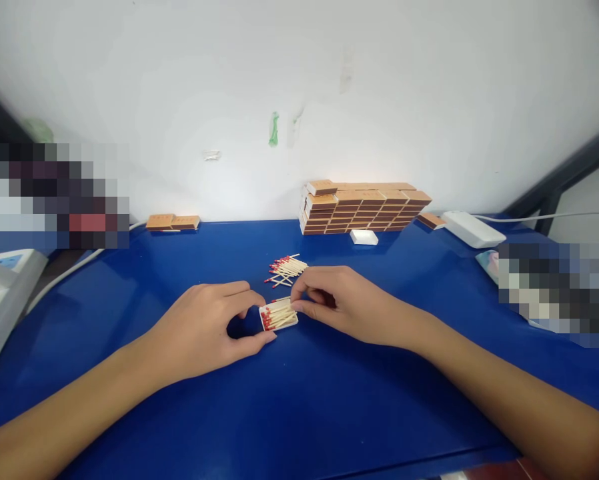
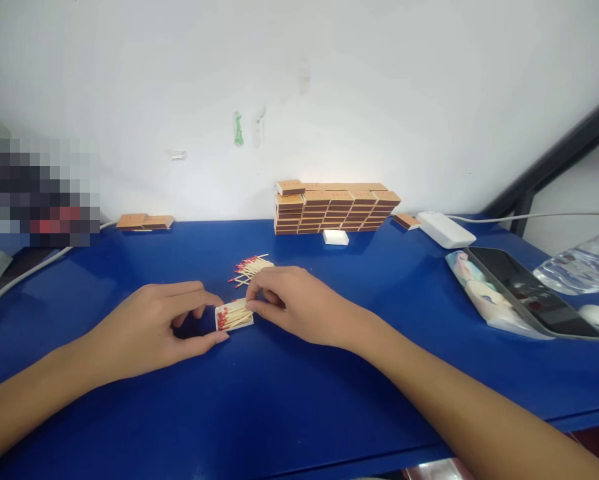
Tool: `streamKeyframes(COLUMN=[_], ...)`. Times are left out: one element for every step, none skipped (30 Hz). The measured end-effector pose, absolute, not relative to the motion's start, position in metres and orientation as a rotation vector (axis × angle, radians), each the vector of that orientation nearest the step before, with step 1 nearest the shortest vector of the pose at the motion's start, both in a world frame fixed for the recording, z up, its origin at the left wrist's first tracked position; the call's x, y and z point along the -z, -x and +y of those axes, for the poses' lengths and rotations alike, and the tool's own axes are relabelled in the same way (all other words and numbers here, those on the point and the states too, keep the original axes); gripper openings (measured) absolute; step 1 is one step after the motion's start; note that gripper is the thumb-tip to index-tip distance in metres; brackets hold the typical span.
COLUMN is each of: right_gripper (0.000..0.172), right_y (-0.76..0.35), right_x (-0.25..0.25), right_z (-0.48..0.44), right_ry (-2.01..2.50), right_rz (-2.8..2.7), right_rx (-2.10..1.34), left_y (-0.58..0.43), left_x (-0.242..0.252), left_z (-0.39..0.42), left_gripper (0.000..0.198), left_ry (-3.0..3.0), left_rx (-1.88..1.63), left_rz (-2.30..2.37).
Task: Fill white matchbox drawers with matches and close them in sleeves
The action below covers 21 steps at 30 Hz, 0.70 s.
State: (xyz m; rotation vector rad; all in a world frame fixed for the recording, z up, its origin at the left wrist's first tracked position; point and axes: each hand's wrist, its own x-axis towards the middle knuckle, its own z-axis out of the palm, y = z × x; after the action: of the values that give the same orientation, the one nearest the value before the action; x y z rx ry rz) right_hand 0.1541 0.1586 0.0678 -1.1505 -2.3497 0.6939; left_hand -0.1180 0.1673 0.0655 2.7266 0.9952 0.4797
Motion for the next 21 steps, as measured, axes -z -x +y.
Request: streamKeyframes(right_gripper=[0.013,0.012,0.012,0.011,0.011,0.011,0.011,0.011,0.011,0.012,0.012,0.012,0.012,0.012,0.011,0.011,0.010,0.009,0.007,0.006,0.005], right_y=[-0.154,-0.153,-0.153,-0.152,-0.151,-0.150,-0.149,-0.149,-0.148,-0.149,-0.150,-0.151,-0.152,-0.154,-0.155,-0.156,-0.157,-0.156,-0.156,-0.154,-0.152], right_x=[-0.067,-0.067,-0.066,-0.065,-0.065,-0.064,-0.064,-0.063,-0.062,-0.062,-0.061,-0.060,-0.059,-0.057,-0.056,-0.054,-0.053,-0.051,-0.050,-0.048,-0.047], right_z=[0.158,0.158,0.158,0.157,0.156,0.156,0.155,0.155,0.155,0.156,0.157,0.159,0.161,0.164,0.166,0.168,0.169,0.171,0.172,0.172,0.173], right_ry=[1.137,1.124,1.112,1.099,1.087,1.076,1.068,1.067,1.078,1.103,1.139,1.180,1.221,1.253,1.269,1.269,1.257,1.239,1.220,1.204,1.196], right_rz=[-2.350,-2.354,-2.359,-2.365,-2.371,-2.374,-2.374,-2.368,-2.350,-2.323,-2.284,-2.242,-2.206,-2.184,-2.181,-2.193,-2.219,-2.247,-2.269,-2.286,-2.296], right_rx=[-0.697,-0.702,-0.707,-0.712,-0.717,-0.723,-0.732,-0.748,-0.765,-0.779,-0.777,-0.758,-0.725,-0.686,-0.651,-0.628,-0.617,-0.612,-0.606,-0.601,-0.595], left_y=[0.118,0.118,0.118,0.118,0.117,0.117,0.117,0.117,0.117,0.117,0.117,0.117,0.117,0.117,0.118,0.118,0.118,0.118,0.118,0.118,0.118], left_x=[-0.066,-0.066,-0.066,-0.065,-0.065,-0.065,-0.065,-0.065,-0.065,-0.065,-0.065,-0.065,-0.065,-0.065,-0.065,-0.065,-0.065,-0.065,-0.065,-0.064,-0.064], left_z=[0.167,0.167,0.168,0.168,0.168,0.168,0.168,0.168,0.168,0.168,0.168,0.168,0.168,0.167,0.167,0.167,0.167,0.166,0.166,0.166,0.166], left_gripper=[0.021,0.020,0.020,0.020,0.020,0.020,0.020,0.020,0.020,0.020,0.020,0.020,0.020,0.020,0.021,0.021,0.022,0.022,0.022,0.022,0.021], left_ry=[-2.728,-2.729,-2.730,-2.731,-2.731,-2.731,-2.730,-2.728,-2.724,-2.721,-2.717,-2.715,-2.713,-2.713,-2.714,-2.715,-2.715,-2.714,-2.712,-2.710,-2.709], left_rx=[-0.477,-0.474,-0.475,-0.473,-0.476,-0.480,-0.484,-0.487,-0.486,-0.484,-0.483,-0.481,-0.481,-0.475,-0.469,-0.458,-0.443,-0.429,-0.421,-0.418,-0.417], left_rz=[0.994,0.991,0.988,0.987,0.987,0.986,0.985,0.985,0.985,0.984,0.983,0.982,0.981,0.975,0.967,0.959,0.950,0.942,0.936,0.933,0.931])
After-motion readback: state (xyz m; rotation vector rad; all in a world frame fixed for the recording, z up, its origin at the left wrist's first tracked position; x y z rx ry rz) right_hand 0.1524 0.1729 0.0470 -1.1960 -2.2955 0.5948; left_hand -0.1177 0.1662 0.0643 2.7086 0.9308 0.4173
